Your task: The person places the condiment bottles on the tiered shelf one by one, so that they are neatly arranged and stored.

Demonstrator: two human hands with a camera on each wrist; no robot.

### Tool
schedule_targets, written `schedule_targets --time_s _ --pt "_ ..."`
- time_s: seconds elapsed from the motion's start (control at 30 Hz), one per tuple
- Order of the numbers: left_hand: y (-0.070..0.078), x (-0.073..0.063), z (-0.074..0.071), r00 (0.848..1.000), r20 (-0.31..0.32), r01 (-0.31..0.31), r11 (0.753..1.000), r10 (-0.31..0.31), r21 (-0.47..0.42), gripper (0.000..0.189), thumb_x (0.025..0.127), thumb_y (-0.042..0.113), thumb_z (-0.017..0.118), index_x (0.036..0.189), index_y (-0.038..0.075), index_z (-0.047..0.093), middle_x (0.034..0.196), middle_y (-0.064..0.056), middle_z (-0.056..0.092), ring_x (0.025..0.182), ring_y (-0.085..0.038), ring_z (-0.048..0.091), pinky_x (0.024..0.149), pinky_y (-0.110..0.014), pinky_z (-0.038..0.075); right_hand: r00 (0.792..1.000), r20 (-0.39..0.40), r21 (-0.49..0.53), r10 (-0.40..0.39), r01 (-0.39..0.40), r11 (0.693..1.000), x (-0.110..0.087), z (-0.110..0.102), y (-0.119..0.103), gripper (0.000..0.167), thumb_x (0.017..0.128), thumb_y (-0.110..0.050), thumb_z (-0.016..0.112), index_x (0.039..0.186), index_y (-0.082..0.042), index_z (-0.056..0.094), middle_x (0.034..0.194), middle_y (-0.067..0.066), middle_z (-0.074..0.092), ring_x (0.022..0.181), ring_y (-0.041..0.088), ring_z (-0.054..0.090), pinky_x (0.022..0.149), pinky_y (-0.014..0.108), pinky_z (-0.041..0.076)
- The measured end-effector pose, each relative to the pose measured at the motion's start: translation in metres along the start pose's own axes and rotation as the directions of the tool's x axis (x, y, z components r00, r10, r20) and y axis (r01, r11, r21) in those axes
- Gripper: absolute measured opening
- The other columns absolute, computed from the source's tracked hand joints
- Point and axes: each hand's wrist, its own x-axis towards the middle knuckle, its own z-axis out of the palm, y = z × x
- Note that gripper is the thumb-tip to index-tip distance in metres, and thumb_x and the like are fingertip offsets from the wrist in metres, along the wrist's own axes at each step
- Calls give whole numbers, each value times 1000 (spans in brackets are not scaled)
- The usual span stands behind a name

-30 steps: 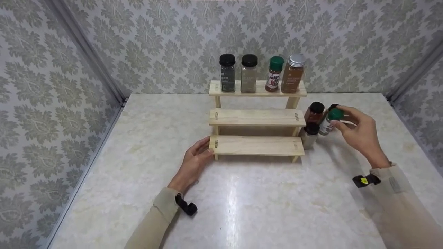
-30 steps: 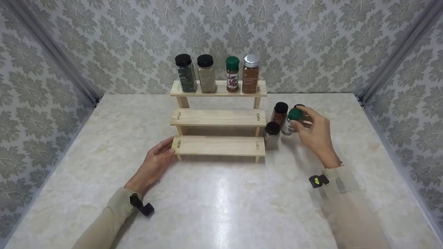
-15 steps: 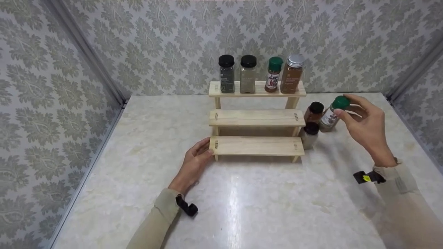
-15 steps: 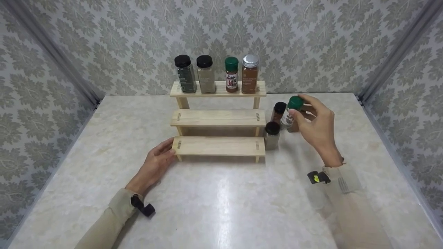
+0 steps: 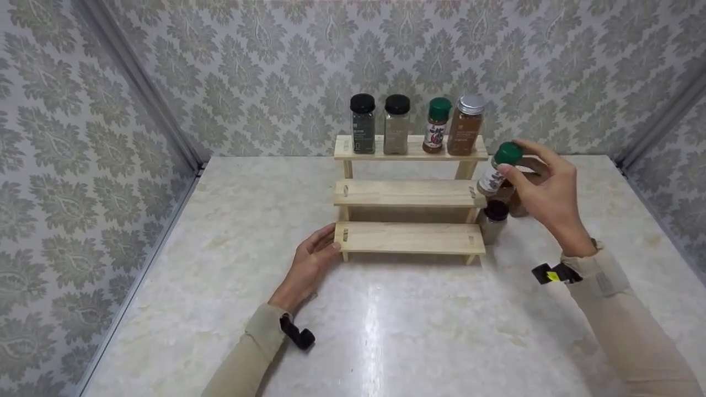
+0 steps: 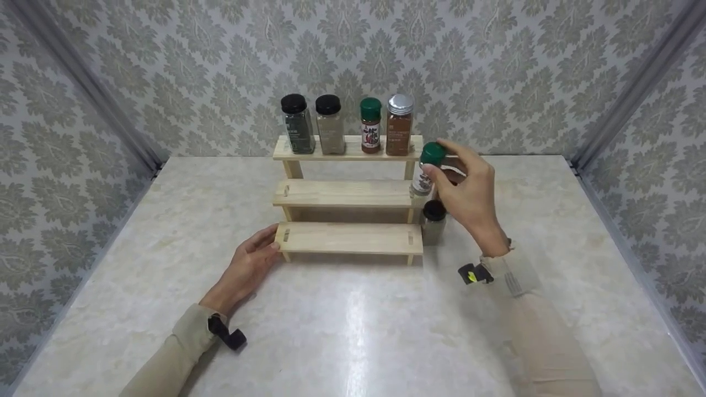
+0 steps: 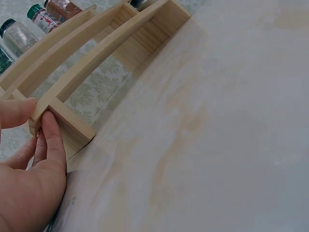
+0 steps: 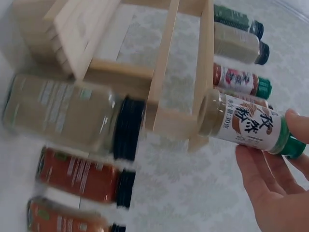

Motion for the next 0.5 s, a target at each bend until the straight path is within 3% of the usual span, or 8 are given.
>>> schedule_targets --time_s 0.2,0.5 --pt "1 0 -2 1000 19 -6 1000 6 7 63 105 8 66 162 3 40 163 -18 46 151 -31 45 119 -35 47 994 15 76 -108 106 991 13 37 -20 46 97 0 77 142 0 67 121 -5 70 108 9 73 90 19 62" --pt "1 -1 -2 1000 3 -10 998 9 54 61 104 10 68 161 6 45 161 -15 50 151 -29 46 120 -38 47 983 73 115 -167 158 981 26 94 -40 47 93 -4 83 138 1 68 118 15 74 98 13 75 85 21 63"
